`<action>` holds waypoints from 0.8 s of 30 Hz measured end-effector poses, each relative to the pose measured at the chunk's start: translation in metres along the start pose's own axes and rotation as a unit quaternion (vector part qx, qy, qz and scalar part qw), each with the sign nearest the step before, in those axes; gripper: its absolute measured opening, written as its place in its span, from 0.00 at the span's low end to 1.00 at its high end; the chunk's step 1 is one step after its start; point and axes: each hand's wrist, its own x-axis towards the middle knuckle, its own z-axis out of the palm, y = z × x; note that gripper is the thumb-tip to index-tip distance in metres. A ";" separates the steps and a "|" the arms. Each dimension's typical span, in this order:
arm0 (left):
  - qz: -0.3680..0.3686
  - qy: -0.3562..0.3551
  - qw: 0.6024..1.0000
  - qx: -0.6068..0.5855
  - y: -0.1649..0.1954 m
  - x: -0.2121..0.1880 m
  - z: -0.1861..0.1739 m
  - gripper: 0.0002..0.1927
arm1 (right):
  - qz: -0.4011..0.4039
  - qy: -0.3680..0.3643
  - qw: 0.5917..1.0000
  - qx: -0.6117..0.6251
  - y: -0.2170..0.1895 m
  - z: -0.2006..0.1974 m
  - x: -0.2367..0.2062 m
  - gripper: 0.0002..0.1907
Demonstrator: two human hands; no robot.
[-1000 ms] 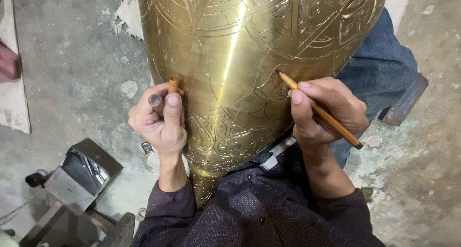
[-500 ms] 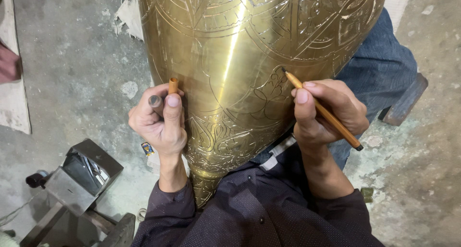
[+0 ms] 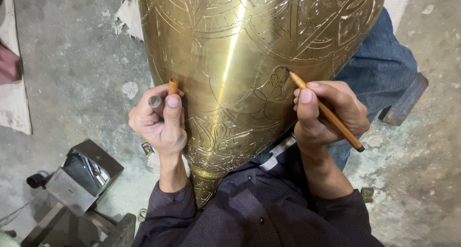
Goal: The person sits on the floor with a large brass vase held between their legs and draws decorative floral patterns onto its surface with a pencil-like scribe, steadying the vase with the other hand and a wooden support. Earlier they hammer a punch against the vase before resuming drawing the pattern lines.
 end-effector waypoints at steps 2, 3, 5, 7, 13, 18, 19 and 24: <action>-0.001 0.000 1.000 -0.006 0.000 0.000 0.000 0.16 | 0.000 0.001 1.000 -0.001 -0.001 0.000 0.000 0.04; 0.000 0.000 1.000 -0.005 0.000 0.000 0.000 0.16 | -0.001 0.001 1.000 -0.002 -0.001 0.000 0.000 0.04; 0.001 0.000 1.000 -0.003 0.000 -0.001 0.000 0.16 | -0.007 -0.001 1.000 -0.006 -0.001 0.000 0.000 0.04; -0.001 0.001 1.000 -0.012 0.000 -0.001 0.001 0.16 | -0.006 0.002 1.000 -0.007 -0.002 0.000 0.000 0.05; -0.009 0.003 1.000 -0.019 -0.001 -0.002 0.000 0.16 | 0.018 0.015 1.000 0.014 -0.003 0.001 -0.003 0.04; -0.006 0.003 1.000 -0.017 -0.002 -0.001 0.000 0.16 | 0.015 0.015 1.000 0.011 -0.002 0.000 -0.003 0.04; -0.005 0.002 1.000 -0.016 -0.002 -0.001 0.000 0.16 | 0.015 0.014 1.000 0.011 -0.002 0.000 -0.003 0.04; -0.005 0.002 1.000 -0.016 -0.002 -0.001 0.000 0.16 | 0.012 0.007 1.000 0.006 -0.002 -0.002 -0.004 0.04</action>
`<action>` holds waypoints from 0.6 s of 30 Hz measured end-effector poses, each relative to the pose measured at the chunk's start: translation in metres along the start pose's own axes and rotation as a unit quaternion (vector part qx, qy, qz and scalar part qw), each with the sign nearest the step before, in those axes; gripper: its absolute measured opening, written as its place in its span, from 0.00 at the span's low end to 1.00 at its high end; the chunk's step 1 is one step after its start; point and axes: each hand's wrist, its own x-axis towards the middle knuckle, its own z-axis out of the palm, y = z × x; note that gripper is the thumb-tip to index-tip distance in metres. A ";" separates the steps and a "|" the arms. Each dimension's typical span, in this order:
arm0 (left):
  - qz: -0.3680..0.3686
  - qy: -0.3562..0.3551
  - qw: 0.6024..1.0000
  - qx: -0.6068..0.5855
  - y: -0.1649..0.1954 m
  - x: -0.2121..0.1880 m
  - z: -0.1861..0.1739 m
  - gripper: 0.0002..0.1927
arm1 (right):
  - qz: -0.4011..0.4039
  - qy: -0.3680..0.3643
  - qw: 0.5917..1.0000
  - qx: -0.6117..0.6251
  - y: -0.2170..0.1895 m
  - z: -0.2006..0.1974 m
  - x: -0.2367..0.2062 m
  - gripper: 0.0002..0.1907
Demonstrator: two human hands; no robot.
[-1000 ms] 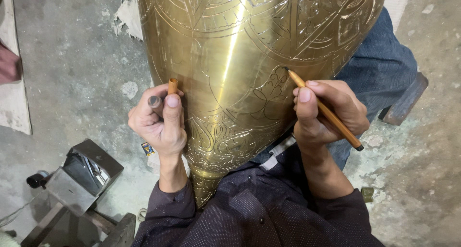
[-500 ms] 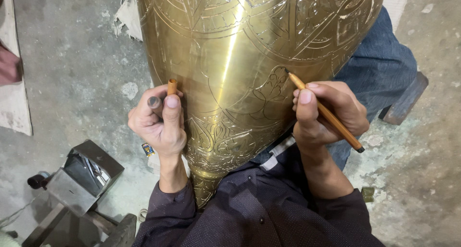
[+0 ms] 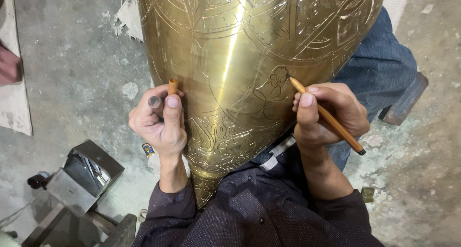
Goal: The person sits on the floor with a large brass vase held between their legs and draws decorative floral patterns onto its surface with a pencil-like scribe, steadying the vase with the other hand and a wooden support. Earlier they hammer a punch against the vase before resuming drawing the pattern lines.
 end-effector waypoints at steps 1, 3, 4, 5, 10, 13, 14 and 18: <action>0.004 -0.001 1.000 0.002 0.000 0.000 0.000 0.16 | -0.005 -0.001 1.000 -0.001 0.001 0.000 0.001 0.04; 0.006 -0.001 1.000 0.003 0.000 0.001 0.000 0.16 | -0.012 -0.004 1.000 -0.003 0.002 0.000 0.002 0.04; 0.006 0.000 1.000 0.003 0.000 0.001 0.000 0.16 | -0.015 -0.006 1.000 -0.005 0.002 0.000 0.002 0.04; 0.005 0.000 1.000 0.003 0.000 0.000 0.000 0.16 | -0.017 -0.007 1.000 -0.008 0.002 0.000 0.003 0.04; 0.003 -0.003 1.000 0.009 0.001 0.002 0.000 0.16 | -0.033 -0.015 0.999 0.002 -0.003 0.003 0.004 0.05; 0.002 -0.005 1.000 0.014 0.002 0.002 -0.001 0.15 | -0.051 -0.052 0.997 -0.035 -0.007 0.004 0.006 0.04; 0.001 -0.005 1.000 0.014 0.002 0.002 -0.001 0.15 | -0.051 -0.055 0.996 -0.045 -0.008 0.005 0.006 0.04; 0.003 -0.003 1.000 0.023 0.003 0.002 0.000 0.15 | -0.032 -0.047 0.997 -0.048 -0.010 0.006 0.007 0.05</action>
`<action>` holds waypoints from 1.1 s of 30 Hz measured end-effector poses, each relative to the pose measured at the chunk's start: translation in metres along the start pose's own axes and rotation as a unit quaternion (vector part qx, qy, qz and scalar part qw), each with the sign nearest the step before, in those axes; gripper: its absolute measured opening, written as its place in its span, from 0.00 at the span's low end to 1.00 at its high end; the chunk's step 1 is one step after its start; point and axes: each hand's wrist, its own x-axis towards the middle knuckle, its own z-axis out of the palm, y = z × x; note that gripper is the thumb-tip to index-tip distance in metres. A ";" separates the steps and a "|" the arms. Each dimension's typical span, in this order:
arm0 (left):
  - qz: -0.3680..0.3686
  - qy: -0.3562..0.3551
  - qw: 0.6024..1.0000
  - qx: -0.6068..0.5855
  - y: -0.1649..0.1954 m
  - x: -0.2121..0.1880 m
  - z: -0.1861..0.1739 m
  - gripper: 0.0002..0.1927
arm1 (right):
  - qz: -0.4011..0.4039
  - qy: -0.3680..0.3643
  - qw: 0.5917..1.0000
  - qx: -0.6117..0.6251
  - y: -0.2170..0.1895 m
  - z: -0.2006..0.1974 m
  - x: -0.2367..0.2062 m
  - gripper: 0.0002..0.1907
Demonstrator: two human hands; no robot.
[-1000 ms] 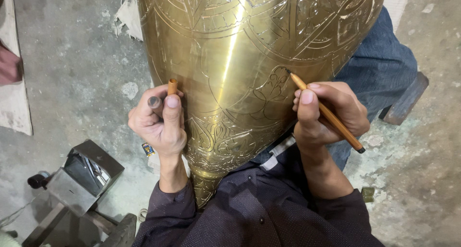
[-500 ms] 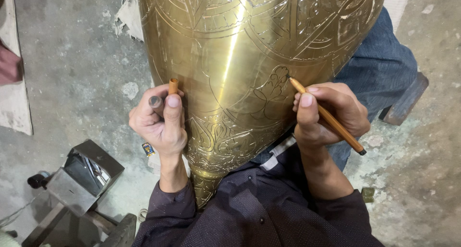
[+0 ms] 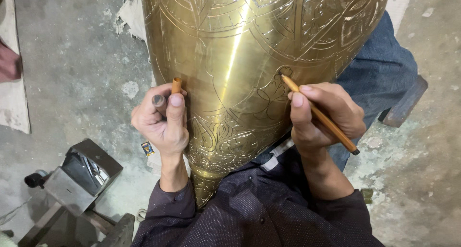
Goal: The person sits on the floor with a large brass vase held between their legs and draws decorative floral patterns onto its surface with a pencil-like scribe, steadying the vase with the other hand and a wooden support. Earlier they hammer a punch against the vase before resuming drawing the pattern lines.
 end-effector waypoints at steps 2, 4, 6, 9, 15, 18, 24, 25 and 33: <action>-0.001 -0.003 1.000 0.001 0.000 0.000 -0.001 0.15 | 0.002 0.000 1.000 -0.002 -0.001 0.000 0.000 0.05; 0.001 -0.004 1.000 0.008 0.000 0.000 -0.001 0.15 | 0.004 0.002 1.000 -0.005 -0.001 0.000 0.000 0.05; 0.003 -0.004 1.000 0.011 0.000 0.000 -0.001 0.15 | 0.003 0.003 1.000 -0.006 0.000 0.000 0.000 0.05; 0.001 -0.003 1.000 0.007 -0.001 0.000 -0.001 0.15 | -0.001 -0.001 1.000 -0.009 0.002 -0.002 -0.001 0.04; 0.008 -0.006 1.000 0.002 -0.002 0.001 -0.001 0.16 | -0.020 0.039 0.997 0.056 0.015 -0.003 -0.011 0.04; 0.003 -0.003 1.000 -0.003 -0.001 0.000 -0.001 0.16 | -0.020 0.065 0.994 0.090 0.018 -0.002 -0.023 0.04; -0.004 -0.003 1.000 -0.010 -0.001 -0.001 -0.001 0.16 | 0.006 0.054 0.997 0.063 0.011 0.000 -0.050 0.04; -0.003 -0.003 1.000 -0.009 -0.001 -0.001 -0.001 0.16 | 0.009 0.052 0.997 0.057 0.010 0.000 -0.053 0.04; -0.010 0.006 0.999 -0.034 -0.004 -0.002 -0.001 0.15 | 0.028 0.072 0.995 0.066 0.012 0.001 -0.057 0.04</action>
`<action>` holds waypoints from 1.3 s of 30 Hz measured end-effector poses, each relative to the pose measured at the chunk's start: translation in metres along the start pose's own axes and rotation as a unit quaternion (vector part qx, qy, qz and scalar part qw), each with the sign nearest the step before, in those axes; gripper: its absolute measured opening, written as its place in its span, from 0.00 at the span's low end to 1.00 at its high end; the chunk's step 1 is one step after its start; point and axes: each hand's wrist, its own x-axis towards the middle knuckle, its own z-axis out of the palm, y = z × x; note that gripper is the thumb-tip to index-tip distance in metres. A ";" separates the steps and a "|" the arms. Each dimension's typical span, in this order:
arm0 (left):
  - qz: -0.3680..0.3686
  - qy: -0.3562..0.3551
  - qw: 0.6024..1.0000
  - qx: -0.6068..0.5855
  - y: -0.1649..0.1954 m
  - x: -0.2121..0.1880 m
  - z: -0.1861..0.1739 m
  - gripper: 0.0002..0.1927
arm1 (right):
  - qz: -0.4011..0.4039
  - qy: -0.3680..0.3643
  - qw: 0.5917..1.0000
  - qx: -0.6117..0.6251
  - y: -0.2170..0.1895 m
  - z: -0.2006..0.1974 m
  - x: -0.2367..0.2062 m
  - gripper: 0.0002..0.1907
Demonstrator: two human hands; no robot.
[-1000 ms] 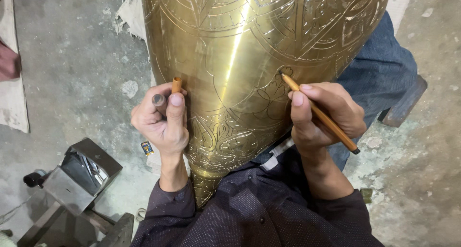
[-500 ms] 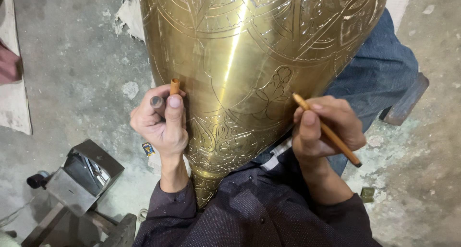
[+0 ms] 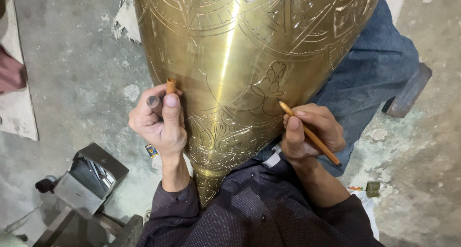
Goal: The person sits on the floor with a large brass vase held between their legs and draws decorative floral patterns onto its surface with a pencil-like scribe, steadying the vase with the other hand and a wooden support. Earlier they hammer a punch against the vase before resuming drawing the pattern lines.
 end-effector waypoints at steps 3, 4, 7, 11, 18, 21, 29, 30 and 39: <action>0.003 0.001 1.000 -0.004 -0.001 0.000 0.000 0.15 | -0.014 -0.013 1.000 -0.024 -0.004 0.000 0.003 0.05; 0.003 0.002 1.000 -0.001 -0.001 0.000 0.000 0.15 | -0.028 -0.026 0.999 -0.037 -0.005 0.000 0.004 0.05; 0.003 0.003 1.000 -0.003 -0.001 0.000 -0.001 0.14 | -0.037 -0.069 0.995 -0.069 -0.010 -0.002 0.009 0.05; 0.022 0.002 1.000 0.002 -0.003 0.000 -0.001 0.14 | -0.048 -0.082 0.992 -0.088 -0.010 -0.001 0.013 0.05; 0.020 0.007 1.000 -0.017 -0.006 -0.002 -0.001 0.14 | -0.025 -0.040 0.996 -0.072 -0.007 0.002 0.008 0.06; 0.021 0.009 1.000 -0.020 -0.007 -0.001 -0.002 0.15 | -0.028 -0.039 0.996 -0.071 -0.007 0.002 0.008 0.06; 0.012 0.008 1.000 -0.027 -0.007 -0.002 -0.002 0.15 | -0.015 -0.043 0.997 -0.067 -0.010 0.001 0.008 0.04; 0.012 0.008 0.999 -0.028 -0.007 -0.002 -0.002 0.15 | -0.012 -0.041 0.997 -0.064 -0.011 0.001 0.008 0.04; 0.014 0.007 1.000 -0.026 -0.006 -0.002 -0.002 0.15 | -0.028 -0.035 0.998 -0.040 -0.005 0.001 0.008 0.04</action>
